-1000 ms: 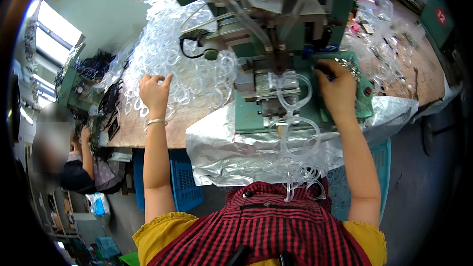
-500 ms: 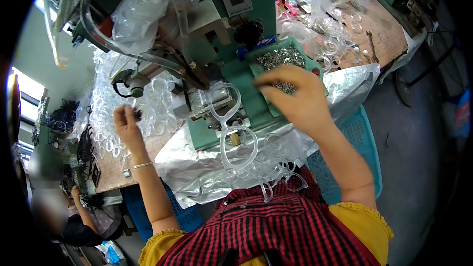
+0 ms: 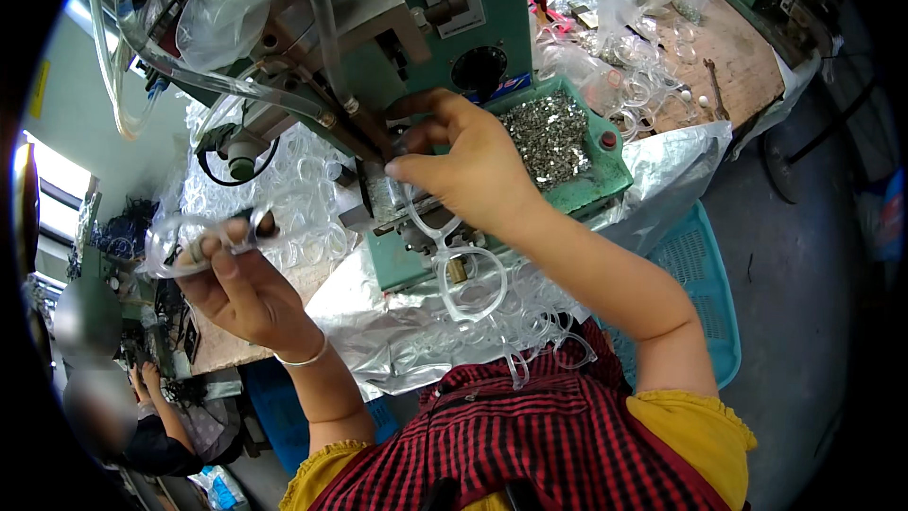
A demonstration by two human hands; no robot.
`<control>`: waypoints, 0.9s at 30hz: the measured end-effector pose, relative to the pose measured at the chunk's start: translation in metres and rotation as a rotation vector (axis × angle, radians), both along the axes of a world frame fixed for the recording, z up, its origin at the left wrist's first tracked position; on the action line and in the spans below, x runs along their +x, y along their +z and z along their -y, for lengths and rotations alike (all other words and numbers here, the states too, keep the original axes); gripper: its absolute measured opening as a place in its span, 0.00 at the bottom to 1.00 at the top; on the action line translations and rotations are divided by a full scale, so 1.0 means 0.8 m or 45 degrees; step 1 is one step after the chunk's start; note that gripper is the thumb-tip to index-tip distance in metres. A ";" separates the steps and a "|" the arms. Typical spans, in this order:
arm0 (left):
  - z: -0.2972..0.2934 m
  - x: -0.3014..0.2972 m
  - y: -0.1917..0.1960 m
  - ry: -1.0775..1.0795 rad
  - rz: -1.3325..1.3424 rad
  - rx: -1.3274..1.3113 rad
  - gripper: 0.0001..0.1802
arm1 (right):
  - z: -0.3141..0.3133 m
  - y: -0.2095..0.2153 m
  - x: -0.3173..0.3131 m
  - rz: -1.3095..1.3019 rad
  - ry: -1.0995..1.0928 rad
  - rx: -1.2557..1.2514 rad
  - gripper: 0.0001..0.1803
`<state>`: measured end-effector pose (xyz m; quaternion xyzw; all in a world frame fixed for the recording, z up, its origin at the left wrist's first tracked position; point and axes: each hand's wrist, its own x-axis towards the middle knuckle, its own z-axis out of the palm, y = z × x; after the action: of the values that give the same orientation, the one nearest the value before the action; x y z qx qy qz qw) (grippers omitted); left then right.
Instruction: The person repeatedly picks small metal components from a green tray and places them into a machine to attach them to clear plastic rings. The finished rings are collected in a pile on the left side of the workspace. The process is continuous and repetitive throughout the clip.
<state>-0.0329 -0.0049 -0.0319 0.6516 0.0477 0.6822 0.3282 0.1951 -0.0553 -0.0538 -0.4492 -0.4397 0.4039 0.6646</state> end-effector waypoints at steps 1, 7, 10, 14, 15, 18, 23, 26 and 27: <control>-0.007 0.010 0.010 0.107 -0.036 0.011 0.09 | -0.001 0.000 -0.006 -0.024 -0.017 0.017 0.28; 0.007 0.037 0.003 0.259 -0.162 0.094 0.03 | 0.037 0.009 -0.009 0.162 -0.018 0.065 0.31; 0.021 0.038 -0.014 0.277 -0.770 0.546 0.05 | 0.036 -0.021 0.039 0.762 -0.294 0.005 0.20; 0.023 0.075 -0.026 0.306 -0.783 1.049 0.14 | 0.044 -0.103 0.102 1.566 -0.897 -0.266 0.12; 0.022 0.075 -0.034 0.334 -0.779 1.075 0.14 | 0.047 -0.113 0.109 1.561 -0.886 -0.243 0.11; 0.019 0.074 -0.035 0.302 -0.781 1.049 0.15 | 0.045 -0.120 0.110 1.544 -0.846 -0.121 0.10; 0.029 0.066 -0.047 0.213 -0.783 0.847 0.13 | 0.015 -0.112 0.105 1.838 -0.445 0.152 0.09; 0.064 0.037 -0.073 0.229 -0.862 0.473 0.14 | 0.001 -0.115 0.122 1.895 -0.578 0.127 0.08; 0.074 0.023 -0.081 0.322 -0.814 0.474 0.12 | 0.005 -0.116 0.122 1.768 -0.667 0.116 0.09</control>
<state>-0.0144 -0.0637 -0.0966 0.8686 0.1029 0.4769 0.0864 0.2925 -0.0590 -0.1467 -0.6632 -0.6534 -0.1634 0.3263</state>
